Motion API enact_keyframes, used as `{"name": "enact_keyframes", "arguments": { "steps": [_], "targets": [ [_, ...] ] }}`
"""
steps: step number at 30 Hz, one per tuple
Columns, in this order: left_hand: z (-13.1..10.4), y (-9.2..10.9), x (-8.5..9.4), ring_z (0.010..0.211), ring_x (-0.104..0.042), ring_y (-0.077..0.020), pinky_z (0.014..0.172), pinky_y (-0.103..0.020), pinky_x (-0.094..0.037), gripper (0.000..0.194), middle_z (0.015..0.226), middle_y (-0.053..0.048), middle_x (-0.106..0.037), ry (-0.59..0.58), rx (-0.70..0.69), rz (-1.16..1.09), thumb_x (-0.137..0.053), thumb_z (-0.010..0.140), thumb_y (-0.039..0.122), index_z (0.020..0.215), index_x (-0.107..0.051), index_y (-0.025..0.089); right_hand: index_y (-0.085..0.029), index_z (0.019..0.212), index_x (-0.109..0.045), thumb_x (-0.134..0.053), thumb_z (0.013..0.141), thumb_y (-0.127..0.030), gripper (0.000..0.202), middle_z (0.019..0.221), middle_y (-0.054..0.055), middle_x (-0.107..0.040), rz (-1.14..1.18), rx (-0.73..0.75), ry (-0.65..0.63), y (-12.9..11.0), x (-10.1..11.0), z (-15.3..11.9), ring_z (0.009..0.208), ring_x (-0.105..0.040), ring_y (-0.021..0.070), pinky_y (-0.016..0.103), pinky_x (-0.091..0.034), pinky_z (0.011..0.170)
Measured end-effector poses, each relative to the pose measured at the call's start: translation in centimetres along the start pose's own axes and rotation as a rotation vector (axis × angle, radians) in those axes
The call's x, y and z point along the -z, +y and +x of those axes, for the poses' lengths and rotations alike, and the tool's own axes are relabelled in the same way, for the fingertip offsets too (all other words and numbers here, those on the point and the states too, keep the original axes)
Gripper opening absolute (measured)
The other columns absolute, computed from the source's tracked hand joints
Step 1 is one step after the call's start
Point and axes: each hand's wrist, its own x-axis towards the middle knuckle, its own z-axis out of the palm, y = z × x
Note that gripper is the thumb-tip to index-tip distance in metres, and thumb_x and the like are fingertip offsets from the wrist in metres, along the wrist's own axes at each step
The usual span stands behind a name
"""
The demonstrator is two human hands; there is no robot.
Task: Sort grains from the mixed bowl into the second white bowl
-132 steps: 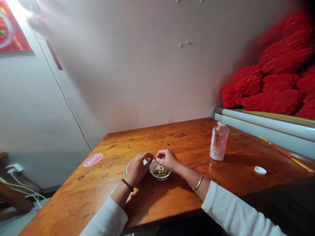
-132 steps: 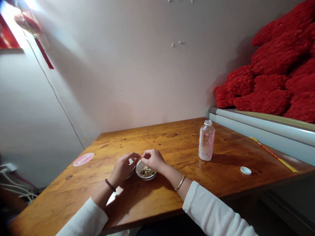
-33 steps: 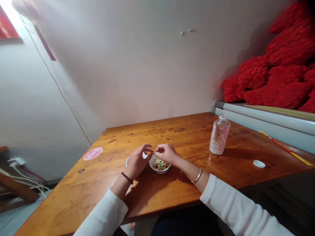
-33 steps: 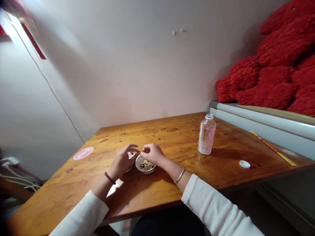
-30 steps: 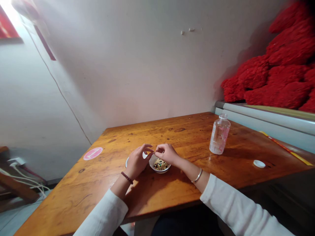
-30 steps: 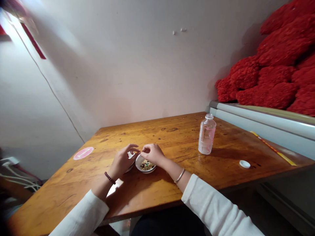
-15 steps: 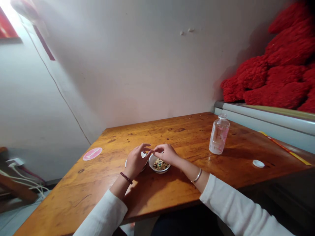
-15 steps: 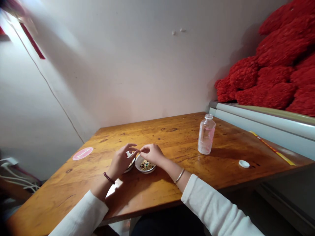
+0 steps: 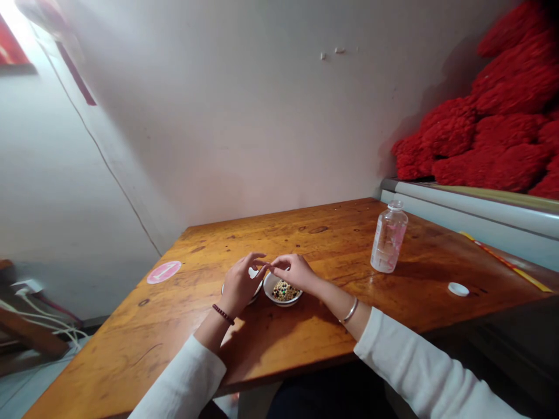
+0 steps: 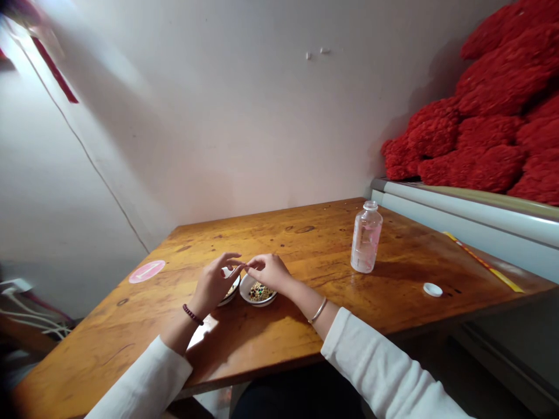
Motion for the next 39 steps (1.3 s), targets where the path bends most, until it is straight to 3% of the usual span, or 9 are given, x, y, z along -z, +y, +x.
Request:
{"name": "enact_keyframes", "arguments": {
  "steps": [4, 7, 10, 13, 20, 30, 34, 39],
  "targets": [
    [0.0, 0.3, 0.3, 0.082, -0.066, -0.0169, 0.072, -0.027, -0.049, 0.022, 0.092, -0.001, -0.074, 0.04, 0.045, 0.06, -0.055, 0.09, 0.038, 0.106, -0.059, 0.025, -0.018, 0.086, -0.075, -0.063, 0.081, -0.037, 0.023, 0.084, 0.005, -0.075, -0.032, -0.008, 0.029, -0.4, 0.1, -0.2, 0.076, -0.068, 0.0164, 0.026, -0.05, 0.071],
    [0.2, 0.7, 0.9, 0.079, -0.066, -0.0186, 0.066, -0.027, -0.046, 0.026, 0.089, -0.003, -0.074, 0.091, 0.219, 0.229, -0.045, 0.094, 0.044, 0.1, -0.061, 0.024, -0.02, 0.083, -0.076, -0.064, 0.08, -0.034, 0.019, 0.083, 0.004, -0.076, -0.046, -0.023, 0.075, -0.4, 0.1, -0.2, 0.075, -0.068, 0.0159, 0.026, -0.05, 0.071],
    [0.3, 0.7, 1.5, 0.078, -0.067, -0.0221, 0.06, -0.028, -0.042, 0.032, 0.086, -0.005, -0.073, -0.04, 0.365, 0.446, -0.039, 0.094, 0.046, 0.091, -0.063, 0.024, -0.02, 0.084, -0.075, -0.064, 0.08, -0.034, 0.019, 0.083, 0.004, -0.075, -0.04, -0.017, 0.103, -0.2, 0.1, -0.1, 0.074, -0.068, 0.0157, 0.026, -0.05, 0.07],
    [0.2, 0.1, 1.6, 0.083, -0.068, -0.0256, 0.062, -0.029, -0.044, 0.032, 0.086, -0.011, -0.073, -0.231, 0.372, 0.583, -0.039, 0.092, 0.039, 0.086, -0.065, 0.022, -0.019, 0.09, -0.074, -0.063, 0.082, -0.034, 0.021, 0.084, 0.004, -0.075, -0.028, -0.014, 0.169, 0.1, 0.1, 0.0, 0.074, -0.068, 0.0154, 0.026, -0.05, 0.069],
    [-0.2, -1.4, 1.4, 0.08, -0.069, -0.0298, 0.067, -0.034, -0.048, 0.025, 0.086, -0.014, -0.073, -0.441, 0.352, 0.534, -0.053, 0.08, 0.038, 0.083, -0.071, 0.02, -0.019, 0.089, -0.074, -0.061, 0.083, -0.034, 0.021, 0.085, 0.005, -0.075, -0.006, 0.015, 0.247, -0.1, 0.3, 0.1, 0.074, -0.067, 0.0155, 0.026, -0.05, 0.069],
    [-0.2, -1.4, 1.5, 0.076, -0.069, -0.0267, 0.066, -0.032, -0.047, 0.024, 0.081, -0.013, -0.073, -0.453, 0.349, 0.495, -0.054, 0.082, 0.037, 0.076, -0.07, 0.021, -0.018, 0.08, -0.074, -0.063, 0.081, -0.037, 0.022, 0.078, 0.004, -0.074, -0.059, -0.018, 0.209, 0.3, 0.1, 0.1, 0.07, -0.067, 0.0155, 0.025, -0.048, 0.065],
    [-0.2, -1.1, 1.5, 0.077, -0.068, -0.0266, 0.065, -0.032, -0.046, 0.023, 0.087, -0.013, -0.073, -0.401, 0.363, 0.49, -0.049, 0.083, 0.033, 0.085, -0.068, 0.021, -0.019, 0.079, -0.074, -0.064, 0.08, -0.037, 0.021, 0.078, 0.004, -0.075, -0.067, -0.014, 0.181, 0.1, 0.2, 0.1, 0.07, -0.067, 0.0152, 0.025, -0.048, 0.066],
    [0.2, -0.8, 1.5, 0.078, -0.066, -0.0253, 0.063, -0.03, -0.043, 0.018, 0.085, -0.009, -0.073, -0.302, 0.358, 0.418, -0.051, 0.082, 0.033, 0.081, -0.065, 0.022, -0.018, 0.072, -0.073, -0.065, 0.075, -0.028, 0.013, 0.073, 0.003, -0.073, -0.11, -0.031, 0.165, -0.3, 0.2, -0.1, 0.067, -0.065, 0.0145, 0.023, -0.046, 0.063]
  ]
}}
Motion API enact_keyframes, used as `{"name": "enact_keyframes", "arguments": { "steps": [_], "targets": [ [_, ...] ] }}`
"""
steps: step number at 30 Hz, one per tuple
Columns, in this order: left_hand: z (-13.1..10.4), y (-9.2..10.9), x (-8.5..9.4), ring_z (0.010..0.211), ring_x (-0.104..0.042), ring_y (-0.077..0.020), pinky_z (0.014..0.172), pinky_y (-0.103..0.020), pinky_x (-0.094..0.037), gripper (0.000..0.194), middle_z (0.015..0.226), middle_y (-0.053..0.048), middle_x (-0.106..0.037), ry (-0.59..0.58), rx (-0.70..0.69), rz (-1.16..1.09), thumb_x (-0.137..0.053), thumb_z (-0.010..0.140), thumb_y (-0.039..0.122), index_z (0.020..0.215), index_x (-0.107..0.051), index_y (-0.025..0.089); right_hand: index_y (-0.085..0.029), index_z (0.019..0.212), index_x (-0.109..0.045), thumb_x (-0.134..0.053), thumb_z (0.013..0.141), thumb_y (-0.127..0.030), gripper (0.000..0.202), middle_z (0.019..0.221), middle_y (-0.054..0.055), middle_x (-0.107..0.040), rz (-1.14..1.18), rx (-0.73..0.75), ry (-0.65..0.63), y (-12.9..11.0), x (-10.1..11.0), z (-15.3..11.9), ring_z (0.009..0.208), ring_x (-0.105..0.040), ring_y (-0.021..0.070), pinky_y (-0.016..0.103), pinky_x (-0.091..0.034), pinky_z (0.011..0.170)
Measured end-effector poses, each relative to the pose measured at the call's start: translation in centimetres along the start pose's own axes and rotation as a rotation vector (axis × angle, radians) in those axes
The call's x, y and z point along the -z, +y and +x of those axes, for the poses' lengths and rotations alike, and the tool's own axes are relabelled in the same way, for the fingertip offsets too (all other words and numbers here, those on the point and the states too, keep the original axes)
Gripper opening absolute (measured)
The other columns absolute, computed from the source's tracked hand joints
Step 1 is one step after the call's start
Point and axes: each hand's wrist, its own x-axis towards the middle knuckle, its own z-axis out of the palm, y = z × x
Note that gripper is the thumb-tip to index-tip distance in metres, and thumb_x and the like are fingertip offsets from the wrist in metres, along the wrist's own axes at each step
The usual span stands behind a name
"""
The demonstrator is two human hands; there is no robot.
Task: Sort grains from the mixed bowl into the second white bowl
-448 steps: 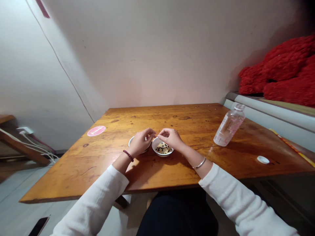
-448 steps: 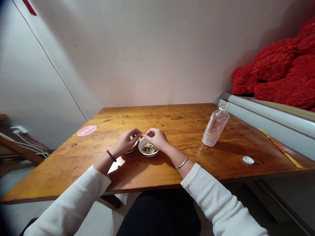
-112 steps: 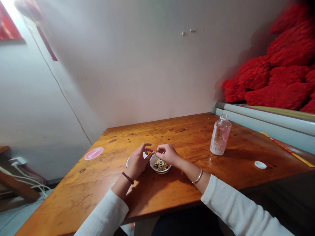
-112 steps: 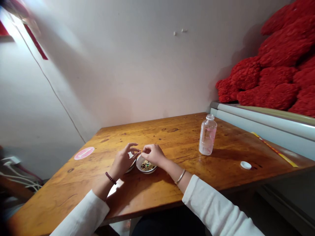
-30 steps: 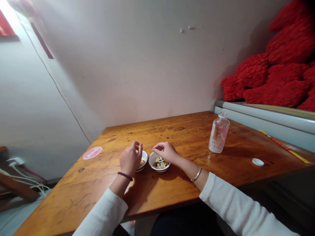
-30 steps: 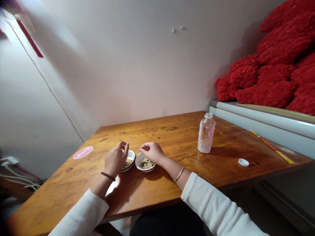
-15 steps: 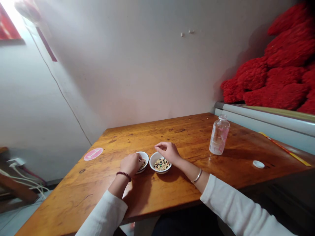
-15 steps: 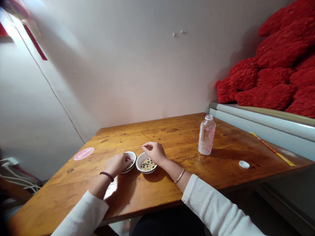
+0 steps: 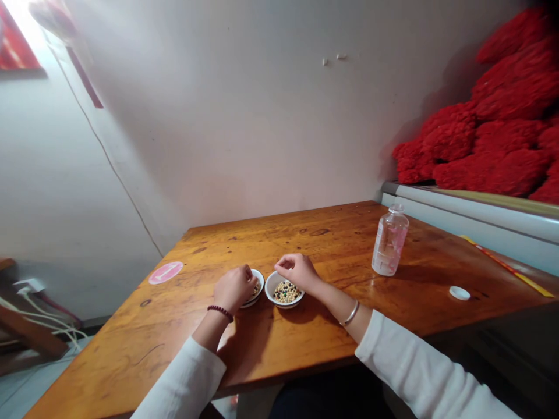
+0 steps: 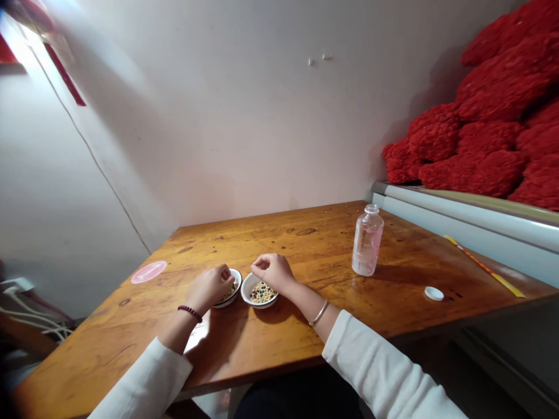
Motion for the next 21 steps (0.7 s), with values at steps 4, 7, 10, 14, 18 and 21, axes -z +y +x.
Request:
{"name": "enact_keyframes", "arguments": {
  "steps": [4, 7, 10, 14, 18, 21],
  "targets": [
    [0.2, 0.5, -0.2, 0.079, -0.064, -0.0185, 0.069, -0.026, -0.044, 0.019, 0.087, -0.002, -0.072, 0.099, -0.238, -0.277, -0.054, 0.085, 0.037, 0.087, -0.067, 0.023, -0.017, 0.071, -0.072, -0.064, 0.074, -0.025, 0.011, 0.071, 0.002, -0.072, 0.032, 0.017, -0.054, 0.0, -0.1, -0.1, 0.066, -0.064, 0.0132, 0.022, -0.045, 0.063],
    [0.2, 0.9, -0.7, 0.077, -0.063, -0.016, 0.073, -0.025, -0.045, 0.02, 0.084, 0.0, -0.072, 0.104, -0.359, -0.379, -0.056, 0.087, 0.038, 0.09, -0.071, 0.024, -0.017, 0.071, -0.072, -0.063, 0.074, -0.025, 0.012, 0.069, 0.002, -0.071, 0.052, 0.033, -0.078, -0.1, 0.0, -0.1, 0.065, -0.062, 0.0127, 0.021, -0.044, 0.062],
    [0.2, 1.0, -1.1, 0.071, -0.062, -0.0148, 0.071, -0.025, -0.045, 0.02, 0.083, 0.0, -0.072, 0.122, -0.378, -0.41, -0.057, 0.088, 0.036, 0.092, -0.072, 0.024, -0.017, 0.071, -0.071, -0.064, 0.074, -0.025, 0.011, 0.069, 0.002, -0.07, 0.037, 0.043, -0.069, -0.3, 0.1, -0.1, 0.064, -0.061, 0.0125, 0.021, -0.043, 0.061],
    [0.3, 1.0, -1.3, 0.071, -0.062, -0.0147, 0.07, -0.025, -0.046, 0.018, 0.083, -0.001, -0.071, 0.174, -0.39, -0.413, -0.059, 0.087, 0.034, 0.092, -0.072, 0.023, -0.017, 0.068, -0.07, -0.062, 0.073, -0.023, 0.011, 0.068, 0.002, -0.07, 0.04, 0.039, -0.059, -0.5, 0.3, -0.1, 0.064, -0.061, 0.0124, 0.022, -0.043, 0.061],
    [0.3, 1.0, -1.5, 0.075, -0.063, -0.0155, 0.072, -0.026, -0.046, 0.017, 0.083, -0.001, -0.071, 0.2, -0.388, -0.405, -0.058, 0.088, 0.032, 0.092, -0.072, 0.023, -0.017, 0.068, -0.069, -0.063, 0.072, -0.023, 0.011, 0.069, 0.002, -0.07, 0.047, 0.046, -0.066, -0.4, 0.2, -0.1, 0.064, -0.061, 0.0125, 0.022, -0.043, 0.062],
    [0.3, 0.9, -1.7, 0.078, -0.063, -0.0159, 0.074, -0.027, -0.046, 0.018, 0.085, -0.002, -0.072, 0.191, -0.404, -0.403, -0.056, 0.089, 0.033, 0.093, -0.071, 0.024, -0.017, 0.068, -0.069, -0.062, 0.072, -0.023, 0.01, 0.069, 0.001, -0.07, 0.034, 0.043, -0.061, -0.3, 0.1, -0.1, 0.065, -0.062, 0.0128, 0.022, -0.043, 0.063]
  ]
}}
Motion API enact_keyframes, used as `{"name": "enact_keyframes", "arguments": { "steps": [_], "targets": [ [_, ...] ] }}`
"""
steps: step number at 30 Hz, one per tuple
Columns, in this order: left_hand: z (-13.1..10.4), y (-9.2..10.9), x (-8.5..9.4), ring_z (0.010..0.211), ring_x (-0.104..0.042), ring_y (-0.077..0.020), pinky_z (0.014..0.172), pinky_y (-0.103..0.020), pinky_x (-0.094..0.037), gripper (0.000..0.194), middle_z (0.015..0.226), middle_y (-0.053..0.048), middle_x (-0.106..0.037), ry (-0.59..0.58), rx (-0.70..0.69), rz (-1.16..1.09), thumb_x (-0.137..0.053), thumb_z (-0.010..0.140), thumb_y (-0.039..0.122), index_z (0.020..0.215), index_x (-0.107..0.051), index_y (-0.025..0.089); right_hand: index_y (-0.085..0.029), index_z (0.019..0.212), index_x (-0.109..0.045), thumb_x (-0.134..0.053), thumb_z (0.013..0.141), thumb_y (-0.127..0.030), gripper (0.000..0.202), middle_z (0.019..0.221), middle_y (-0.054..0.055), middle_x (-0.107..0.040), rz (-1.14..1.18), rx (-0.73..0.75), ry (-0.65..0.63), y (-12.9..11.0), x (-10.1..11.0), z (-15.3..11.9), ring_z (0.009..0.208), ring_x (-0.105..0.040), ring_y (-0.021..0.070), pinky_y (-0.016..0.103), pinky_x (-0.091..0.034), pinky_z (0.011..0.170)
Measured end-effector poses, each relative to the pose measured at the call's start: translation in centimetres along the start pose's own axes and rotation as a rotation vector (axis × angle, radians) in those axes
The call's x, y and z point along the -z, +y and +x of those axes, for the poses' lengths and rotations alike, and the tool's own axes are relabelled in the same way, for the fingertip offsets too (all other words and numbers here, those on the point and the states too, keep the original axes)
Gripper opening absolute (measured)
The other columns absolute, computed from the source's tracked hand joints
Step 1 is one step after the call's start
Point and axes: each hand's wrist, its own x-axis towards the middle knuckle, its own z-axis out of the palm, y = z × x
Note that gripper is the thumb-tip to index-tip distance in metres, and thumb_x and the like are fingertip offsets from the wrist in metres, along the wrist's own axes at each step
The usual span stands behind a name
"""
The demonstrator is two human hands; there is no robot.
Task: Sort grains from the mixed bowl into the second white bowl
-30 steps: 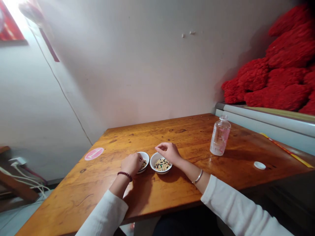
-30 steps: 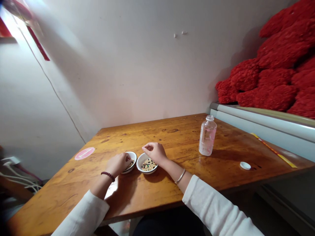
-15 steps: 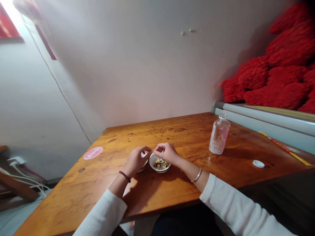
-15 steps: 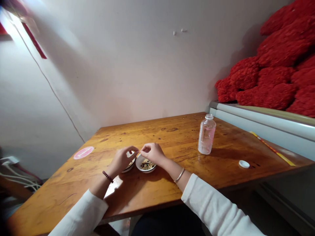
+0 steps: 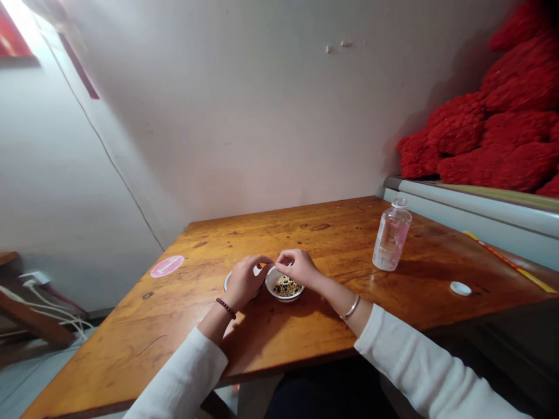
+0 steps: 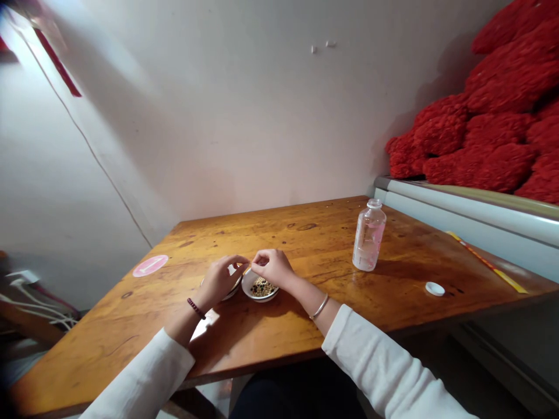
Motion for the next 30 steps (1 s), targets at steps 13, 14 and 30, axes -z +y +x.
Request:
{"name": "enact_keyframes", "arguments": {
  "steps": [13, 14, 30],
  "targets": [
    [-0.01, 0.34, 0.23, 0.073, -0.061, -0.0146, 0.073, -0.026, -0.046, 0.018, 0.085, -0.001, -0.071, 0.013, 0.013, -0.015, -0.056, 0.089, 0.033, 0.093, -0.07, 0.023, -0.018, 0.066, -0.068, -0.062, 0.071, -0.022, 0.009, 0.066, 0.001, -0.069, -0.009, -0.015, 0.011, -0.05, 0.02, -0.07, 0.063, -0.061, 0.0126, 0.022, -0.043, 0.062],
    [-0.02, 0.36, 0.25, 0.072, -0.061, -0.0145, 0.073, -0.026, -0.046, 0.018, 0.085, -0.001, -0.071, 0.01, 0.016, -0.015, -0.056, 0.089, 0.033, 0.093, -0.07, 0.023, -0.018, 0.067, -0.068, -0.062, 0.071, -0.023, 0.01, 0.066, 0.001, -0.069, -0.016, -0.016, 0.014, -0.04, 0.02, -0.07, 0.063, -0.061, 0.0126, 0.022, -0.043, 0.062],
    [0.12, 0.39, 0.23, 0.068, -0.059, -0.0133, 0.071, -0.025, -0.048, 0.019, 0.083, -0.002, -0.07, 0.006, 0.016, -0.032, -0.054, 0.089, 0.032, 0.092, -0.07, 0.022, -0.017, 0.066, -0.068, -0.062, 0.071, -0.02, 0.008, 0.065, 0.001, -0.068, -0.032, -0.017, -0.002, -0.5, 0.41, -0.11, 0.062, -0.059, 0.0118, 0.021, -0.041, 0.06]
  ]
}}
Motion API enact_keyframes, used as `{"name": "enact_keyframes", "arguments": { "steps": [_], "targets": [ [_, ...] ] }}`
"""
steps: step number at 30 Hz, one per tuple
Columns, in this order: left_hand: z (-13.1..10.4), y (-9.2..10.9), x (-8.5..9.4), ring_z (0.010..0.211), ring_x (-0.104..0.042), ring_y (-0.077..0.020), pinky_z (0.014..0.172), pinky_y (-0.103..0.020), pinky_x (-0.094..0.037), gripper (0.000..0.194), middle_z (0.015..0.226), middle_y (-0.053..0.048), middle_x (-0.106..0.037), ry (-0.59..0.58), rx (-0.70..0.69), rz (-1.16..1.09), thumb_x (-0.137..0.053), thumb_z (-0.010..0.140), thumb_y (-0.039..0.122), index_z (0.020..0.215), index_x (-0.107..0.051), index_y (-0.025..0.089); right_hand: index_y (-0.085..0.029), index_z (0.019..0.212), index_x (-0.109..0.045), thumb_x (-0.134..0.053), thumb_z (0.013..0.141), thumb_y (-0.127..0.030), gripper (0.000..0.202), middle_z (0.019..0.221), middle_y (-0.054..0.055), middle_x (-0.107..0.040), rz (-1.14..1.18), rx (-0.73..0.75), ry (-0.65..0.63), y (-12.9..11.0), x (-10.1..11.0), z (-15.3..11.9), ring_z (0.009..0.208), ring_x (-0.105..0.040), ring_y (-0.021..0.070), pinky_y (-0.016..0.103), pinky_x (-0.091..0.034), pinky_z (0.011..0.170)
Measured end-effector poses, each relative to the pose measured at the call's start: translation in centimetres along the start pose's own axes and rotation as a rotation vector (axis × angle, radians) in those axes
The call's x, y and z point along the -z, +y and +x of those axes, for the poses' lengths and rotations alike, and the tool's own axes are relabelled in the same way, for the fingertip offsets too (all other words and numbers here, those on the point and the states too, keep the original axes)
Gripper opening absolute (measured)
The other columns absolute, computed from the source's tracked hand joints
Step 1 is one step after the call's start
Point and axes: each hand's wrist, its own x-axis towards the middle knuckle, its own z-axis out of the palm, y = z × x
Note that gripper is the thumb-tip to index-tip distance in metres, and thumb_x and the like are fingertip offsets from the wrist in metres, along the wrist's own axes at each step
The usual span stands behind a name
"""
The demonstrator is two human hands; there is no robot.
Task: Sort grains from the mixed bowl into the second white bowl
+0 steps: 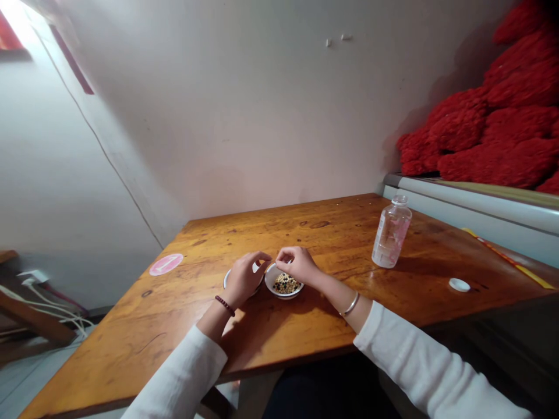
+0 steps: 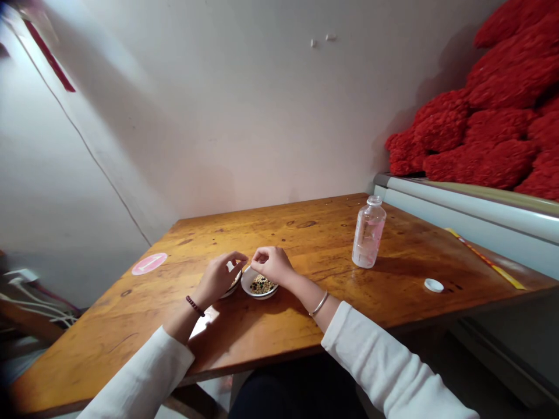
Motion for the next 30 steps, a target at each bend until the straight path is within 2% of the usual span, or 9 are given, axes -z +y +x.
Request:
{"name": "enact_keyframes", "arguments": {
  "steps": [30],
  "targets": [
    [-0.04, 0.32, 0.16, 0.07, -0.059, -0.0144, 0.068, -0.025, -0.046, 0.02, 0.08, -0.001, -0.067, 0.006, 0.029, 0.01, -0.059, 0.086, 0.04, 0.088, -0.069, 0.022, -0.017, 0.067, -0.068, -0.063, 0.072, -0.023, 0.009, 0.066, 0.001, -0.069, 0.041, 0.04, 0.027, 0.39, -0.15, 0.04, 0.062, -0.06, 0.0118, 0.021, -0.043, 0.06]
  ]
}}
